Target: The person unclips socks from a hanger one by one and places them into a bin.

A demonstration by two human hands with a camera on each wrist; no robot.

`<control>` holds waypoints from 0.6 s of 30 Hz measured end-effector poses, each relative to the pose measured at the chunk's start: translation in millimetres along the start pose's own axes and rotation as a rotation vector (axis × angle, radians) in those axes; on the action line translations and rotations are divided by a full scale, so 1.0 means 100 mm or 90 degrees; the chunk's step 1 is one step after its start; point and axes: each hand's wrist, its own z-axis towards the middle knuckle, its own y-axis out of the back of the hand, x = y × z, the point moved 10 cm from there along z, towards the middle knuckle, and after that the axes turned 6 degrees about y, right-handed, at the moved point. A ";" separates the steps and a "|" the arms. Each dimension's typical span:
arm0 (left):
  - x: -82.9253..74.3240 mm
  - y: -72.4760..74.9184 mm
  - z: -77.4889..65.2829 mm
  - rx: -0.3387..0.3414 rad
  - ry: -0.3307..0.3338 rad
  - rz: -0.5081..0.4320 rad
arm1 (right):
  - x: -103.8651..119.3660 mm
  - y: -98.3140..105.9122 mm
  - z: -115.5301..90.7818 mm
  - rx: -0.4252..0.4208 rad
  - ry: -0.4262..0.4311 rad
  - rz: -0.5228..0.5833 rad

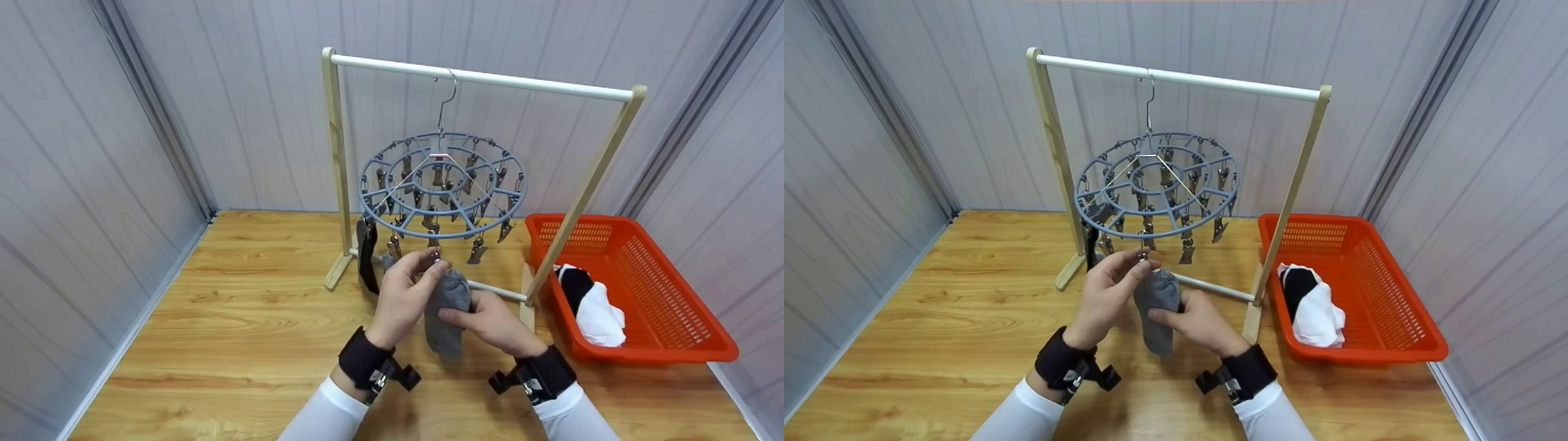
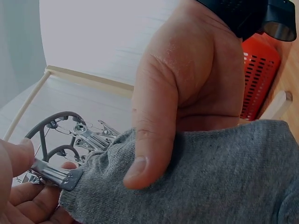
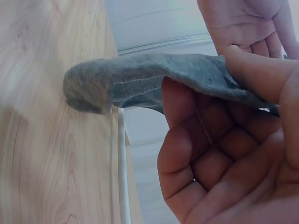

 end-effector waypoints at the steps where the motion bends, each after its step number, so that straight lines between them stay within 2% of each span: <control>1: 0.00 0.00 0.00 -0.003 -0.003 -0.001 | 0.00 0.00 0.00 0.002 0.000 0.001; 10: -0.02 0.04 0.02 -0.025 -0.019 0.022 | 0.02 -0.03 0.00 0.016 0.003 0.002; 18: -0.03 0.03 0.02 -0.023 -0.023 0.021 | 0.04 -0.01 0.00 0.013 0.020 -0.010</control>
